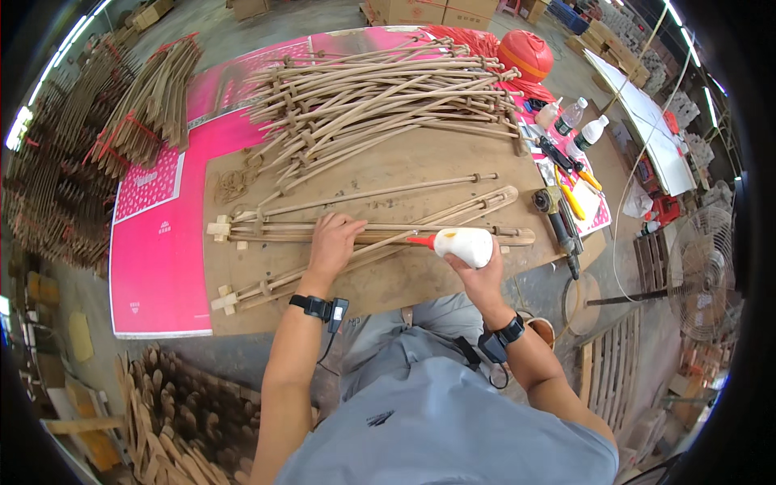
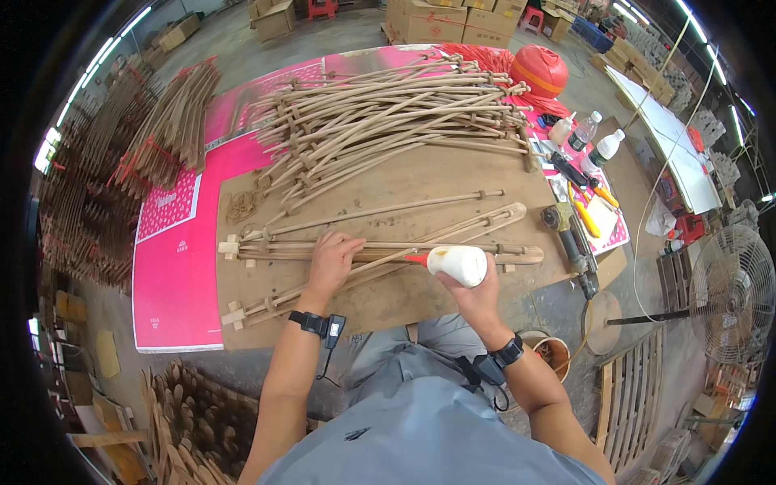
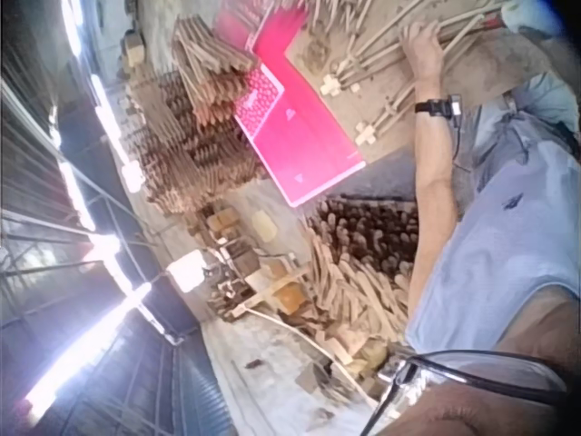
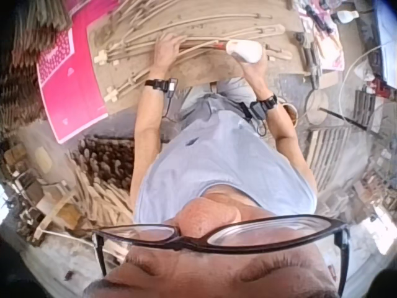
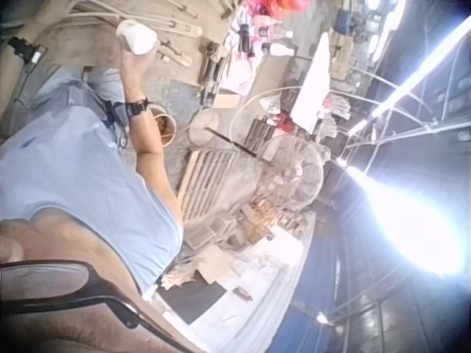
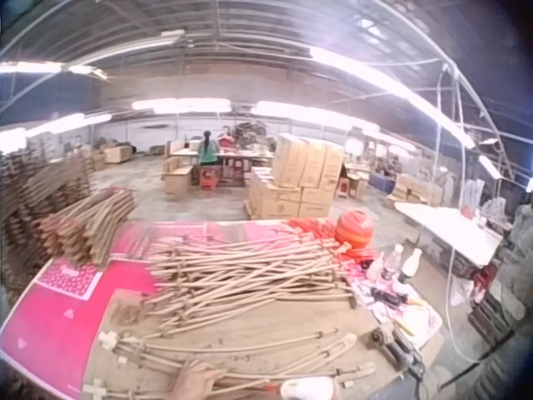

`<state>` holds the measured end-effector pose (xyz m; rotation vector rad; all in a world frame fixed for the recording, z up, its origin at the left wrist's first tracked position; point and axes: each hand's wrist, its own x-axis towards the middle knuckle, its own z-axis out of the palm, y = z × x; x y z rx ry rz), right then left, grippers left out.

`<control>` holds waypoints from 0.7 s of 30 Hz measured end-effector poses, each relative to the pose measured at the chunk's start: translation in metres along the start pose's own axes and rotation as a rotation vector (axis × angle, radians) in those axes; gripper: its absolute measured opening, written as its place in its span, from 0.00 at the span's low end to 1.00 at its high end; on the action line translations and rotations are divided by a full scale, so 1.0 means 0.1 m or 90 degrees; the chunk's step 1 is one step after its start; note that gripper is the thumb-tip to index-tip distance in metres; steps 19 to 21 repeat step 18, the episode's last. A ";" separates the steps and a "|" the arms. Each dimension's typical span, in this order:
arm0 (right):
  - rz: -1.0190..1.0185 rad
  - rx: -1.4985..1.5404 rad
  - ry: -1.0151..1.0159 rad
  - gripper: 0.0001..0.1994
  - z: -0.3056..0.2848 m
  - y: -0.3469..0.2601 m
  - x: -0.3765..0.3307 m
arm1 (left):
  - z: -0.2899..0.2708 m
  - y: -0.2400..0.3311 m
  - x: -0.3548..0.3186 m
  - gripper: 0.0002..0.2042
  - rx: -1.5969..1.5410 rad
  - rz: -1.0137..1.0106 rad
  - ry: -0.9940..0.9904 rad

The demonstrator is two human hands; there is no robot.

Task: Assembling and gluing wooden sticks into frames in a manufacturing workshop.

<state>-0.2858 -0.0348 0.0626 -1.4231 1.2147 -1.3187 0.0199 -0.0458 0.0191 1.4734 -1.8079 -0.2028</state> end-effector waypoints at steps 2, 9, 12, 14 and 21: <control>0.032 0.047 -0.020 0.28 0.02 -0.12 0.05 | -0.02 -0.02 -0.02 0.07 0.002 -0.002 0.007; 0.058 0.068 -0.166 0.26 0.21 -0.45 0.24 | 0.06 -0.01 0.04 0.07 -0.005 0.013 0.030; 0.052 0.097 -0.222 0.27 0.51 -0.54 0.30 | 0.04 -0.04 0.05 0.09 -0.036 0.023 0.035; 0.035 0.105 -0.259 0.28 0.77 -0.60 0.33 | 0.01 -0.10 0.06 0.10 -0.051 0.025 0.016; -0.087 0.057 -0.333 0.30 1.30 -0.61 0.36 | 0.09 -0.22 -0.05 0.26 -0.095 -0.013 0.023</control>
